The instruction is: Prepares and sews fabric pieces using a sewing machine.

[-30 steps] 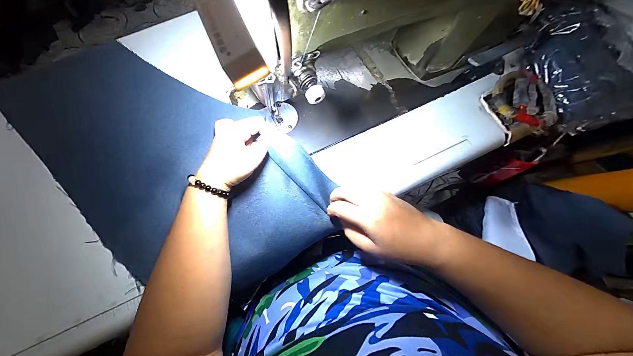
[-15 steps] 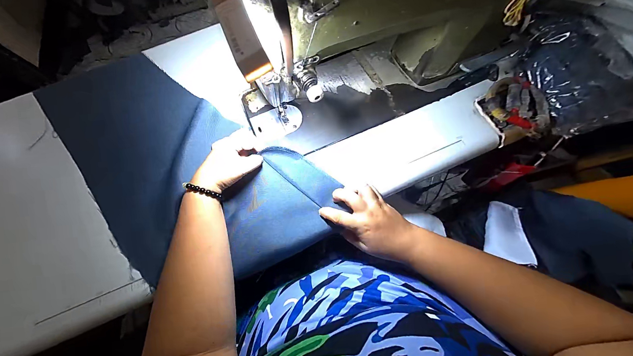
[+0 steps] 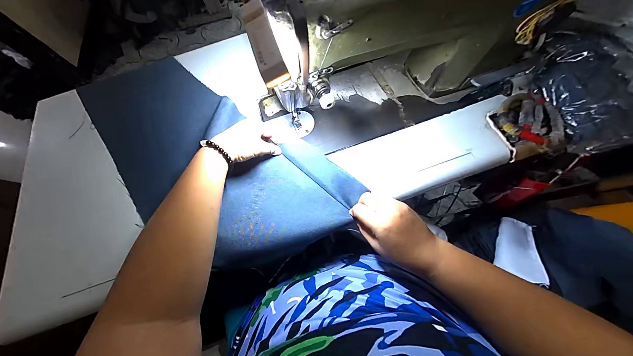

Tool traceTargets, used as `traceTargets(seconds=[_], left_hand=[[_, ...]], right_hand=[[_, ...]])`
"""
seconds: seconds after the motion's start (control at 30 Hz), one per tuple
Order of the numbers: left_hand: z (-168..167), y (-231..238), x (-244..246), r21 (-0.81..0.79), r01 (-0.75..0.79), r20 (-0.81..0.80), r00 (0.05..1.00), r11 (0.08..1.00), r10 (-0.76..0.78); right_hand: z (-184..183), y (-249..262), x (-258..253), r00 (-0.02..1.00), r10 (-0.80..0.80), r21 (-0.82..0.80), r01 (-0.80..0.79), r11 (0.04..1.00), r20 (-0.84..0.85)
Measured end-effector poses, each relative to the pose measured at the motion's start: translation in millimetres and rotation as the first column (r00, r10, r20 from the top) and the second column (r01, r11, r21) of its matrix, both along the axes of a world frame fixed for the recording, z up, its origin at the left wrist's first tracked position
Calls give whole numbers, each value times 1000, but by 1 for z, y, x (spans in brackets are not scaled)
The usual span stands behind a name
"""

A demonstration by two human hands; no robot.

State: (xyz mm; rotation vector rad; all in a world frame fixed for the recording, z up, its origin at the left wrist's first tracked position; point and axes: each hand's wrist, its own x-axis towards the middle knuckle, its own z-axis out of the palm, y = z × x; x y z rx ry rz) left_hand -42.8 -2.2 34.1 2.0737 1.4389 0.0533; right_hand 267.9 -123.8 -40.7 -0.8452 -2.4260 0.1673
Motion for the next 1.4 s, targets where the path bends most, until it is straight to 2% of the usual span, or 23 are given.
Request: traceTargets(seconds=[0.13,0.27,0.4,0.5,0.6,0.67,0.7,0.73,0.77,0.83,0.87,0.9,0.97,1.03,1.2,1.4], left_hand=[[-5,7,-5,3,-6,142,990,1000,5],[3,6,-2,-39,17,-25,1000,999,-18],[5,5,-2,-72,-4,-37,999,997,1],[10,-1,-2,-16,-6,-51,999,1000,5],[30,-13,-9,62,90,-45,995,994,-87],[47,-19,-16,114,210,-64,977,971,-204],[56,-21,-17,97,231,-88,971,968,-223],[63,-22,-15,67,231,-108,969,971,-223],[66,-22,-12,27,221,-133,967,975,-216],[62,-17,-4,-52,191,-199,960,980,-198],[57,-13,2,-93,175,-238,952,980,-192],[51,-9,8,-121,173,-272,941,978,-200],[40,-1,22,-158,137,-381,905,978,-188],[32,4,34,-181,74,-467,871,981,-152],[30,8,54,-172,38,-567,813,984,-131],[22,10,67,-114,79,-671,729,990,-136]], right_hand=[[1,7,3,999,53,-62,-53,997,-7],[-1,12,5,997,82,-86,-83,993,-15],[-2,15,4,997,77,-74,-79,994,-32],[2,13,5,998,66,-82,-67,994,-18],[10,4,9,994,91,-122,-97,988,-54],[15,-7,9,980,99,-283,-146,948,-172],[16,-13,8,955,89,-443,-213,871,-284],[15,-18,6,901,51,-618,-335,711,-430],[12,-22,3,825,-33,-731,-479,486,-564],[1,-28,-5,687,-297,-727,-685,39,-663],[-4,-30,-7,669,-377,-691,-716,-97,-641],[-7,-30,-8,678,-413,-676,-715,-177,-609],[-10,-28,-9,721,-428,-691,-676,-256,-546],[-11,-23,-7,759,-408,-715,-635,-293,-507],[-17,-13,-2,780,-400,-725,-610,-319,-481],[-28,-6,-3,767,-391,-666,-639,-385,-510]])
